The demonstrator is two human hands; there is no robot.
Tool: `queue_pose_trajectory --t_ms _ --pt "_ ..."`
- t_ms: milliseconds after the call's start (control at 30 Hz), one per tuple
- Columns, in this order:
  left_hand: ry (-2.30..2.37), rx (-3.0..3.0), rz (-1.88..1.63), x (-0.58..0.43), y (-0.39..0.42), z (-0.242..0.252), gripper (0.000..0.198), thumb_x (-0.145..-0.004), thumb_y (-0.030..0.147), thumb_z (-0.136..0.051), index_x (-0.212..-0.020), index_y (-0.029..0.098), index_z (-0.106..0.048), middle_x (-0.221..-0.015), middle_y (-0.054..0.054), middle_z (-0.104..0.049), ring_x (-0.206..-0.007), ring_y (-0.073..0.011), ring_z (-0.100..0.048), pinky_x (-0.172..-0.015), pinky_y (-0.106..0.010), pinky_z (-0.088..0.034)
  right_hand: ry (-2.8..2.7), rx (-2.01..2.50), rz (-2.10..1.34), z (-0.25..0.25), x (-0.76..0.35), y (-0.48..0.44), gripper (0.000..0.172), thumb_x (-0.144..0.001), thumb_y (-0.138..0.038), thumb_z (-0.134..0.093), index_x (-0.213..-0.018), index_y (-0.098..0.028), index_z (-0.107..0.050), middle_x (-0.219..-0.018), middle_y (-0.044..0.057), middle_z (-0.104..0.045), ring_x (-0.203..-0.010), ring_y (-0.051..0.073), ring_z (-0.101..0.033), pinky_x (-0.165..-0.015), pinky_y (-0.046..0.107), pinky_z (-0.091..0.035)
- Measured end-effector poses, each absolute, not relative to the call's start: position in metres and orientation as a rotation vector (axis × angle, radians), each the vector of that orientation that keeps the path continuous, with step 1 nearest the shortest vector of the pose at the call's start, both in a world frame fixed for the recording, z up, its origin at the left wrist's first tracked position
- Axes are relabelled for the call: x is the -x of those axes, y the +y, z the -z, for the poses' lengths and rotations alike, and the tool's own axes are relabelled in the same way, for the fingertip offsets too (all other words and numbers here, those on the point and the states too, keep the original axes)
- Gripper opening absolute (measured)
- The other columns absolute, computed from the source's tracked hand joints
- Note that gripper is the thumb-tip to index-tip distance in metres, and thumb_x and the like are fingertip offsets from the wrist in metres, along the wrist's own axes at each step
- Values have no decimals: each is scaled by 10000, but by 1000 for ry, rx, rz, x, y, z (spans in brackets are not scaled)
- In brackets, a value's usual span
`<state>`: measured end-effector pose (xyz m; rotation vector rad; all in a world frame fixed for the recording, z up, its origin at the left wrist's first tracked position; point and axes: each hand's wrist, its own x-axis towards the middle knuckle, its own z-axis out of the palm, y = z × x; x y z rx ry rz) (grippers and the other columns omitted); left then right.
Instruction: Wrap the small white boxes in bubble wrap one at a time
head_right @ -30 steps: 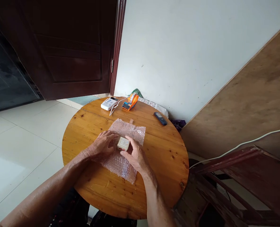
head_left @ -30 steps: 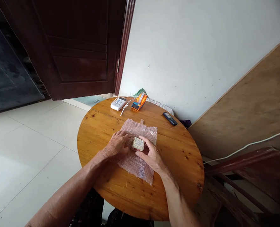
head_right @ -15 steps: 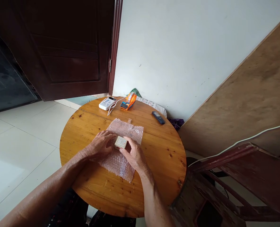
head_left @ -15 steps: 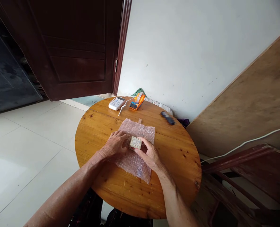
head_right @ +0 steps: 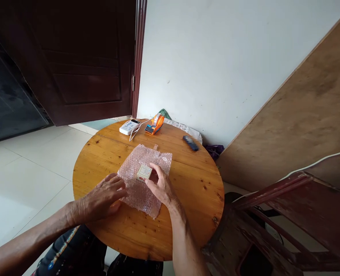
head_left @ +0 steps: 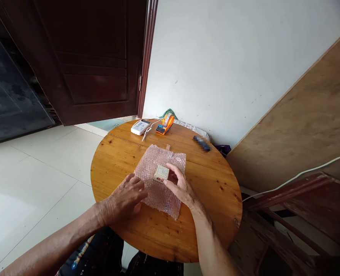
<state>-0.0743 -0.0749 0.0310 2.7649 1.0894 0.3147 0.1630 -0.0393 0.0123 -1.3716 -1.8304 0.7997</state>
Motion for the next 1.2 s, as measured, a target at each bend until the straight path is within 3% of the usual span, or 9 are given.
queue_pose_trajectory --t_ms 233,367,467,533,667,800,900,1067,1200 --pt "1135 -2675 -498 61 -64 -27 129 -736 67 -560 -716 194 -569 -841 -45 -655 -842 -209 -592 -836 -357 -471 -1780 1346 -827 -10 -166 -38 522 -797 -226 -576 -1317 -248 -544 -1275 77 -666 -1112 231 -660 -940 391 -539" --pt "1393 -2429 -716 47 -43 -51 132 -772 125 -534 -808 210 -627 -782 -28 -683 -781 -199 -628 -759 -317 -481 -1628 1273 -951 -14 -177 -38 462 -910 -494 -504 -1300 -253 -560 -1262 87 -669 -1170 260 -621 -986 429 -495" --pt "1524 -2320 -659 32 -18 -61 136 -776 169 -538 -827 221 -654 -769 -24 -699 -743 -215 -657 -710 -318 -490 -1561 1216 -1023 -18 -185 -38 620 -906 -682 -385 -1317 -250 -553 -1274 99 -659 -1230 291 -575 -1012 456 -462" --pt "1569 -2271 -623 23 -3 -58 154 -763 168 -541 -834 224 -666 -786 -26 -715 -772 -230 -676 -718 -321 -500 -1546 1223 -1043 -18 -187 -38 693 -849 -723 -461 -1340 -239 -538 -1288 112 -647 -1248 308 -554 -1008 464 -456" --pt "1542 -2164 -671 19 12 -42 208 -775 169 -535 -911 217 -685 -854 -33 -735 -814 -211 -688 -752 -303 -511 -1434 1447 -951 -14 -180 -37 578 -714 -516 -725 -1203 -223 -630 -1075 82 -706 -975 264 -652 -835 395 -520" --pt "1294 -1995 -725 29 14 -31 331 -782 250 -585 -1092 168 -666 -978 -68 -738 -863 -204 -688 -766 -288 -523 -1360 1536 -955 -13 -171 -36 316 -718 -373 -683 -982 -200 -695 -702 -8 -637 -629 153 -562 -595 278 -459" --pt "1200 -1943 -714 33 15 -29 439 -734 322 -657 -1139 152 -662 -1047 -87 -727 -915 -228 -673 -778 -299 -516 -1343 1540 -961 -16 -169 -36 286 -715 -350 -675 -952 -191 -695 -652 -32 -585 -587 124 -507 -563 248 -415" --pt "1116 -1784 -736 24 20 -20 185 -738 263 -607 -854 138 -678 -717 -3 -648 -670 -142 -574 -597 -225 -430 -1361 1599 -915 -19 -174 -37 303 -715 -361 -659 -958 -182 -695 -667 -19 -602 -601 130 -511 -579 250 -411" --pt "999 -1599 -788 19 23 -13 113 -719 245 -604 -731 133 -616 -614 38 -546 -570 -89 -476 -519 -188 -354 -1388 1621 -920 -19 -178 -38 338 -704 -395 -664 -955 -170 -689 -704 1 -642 -629 147 -547 -606 266 -430"
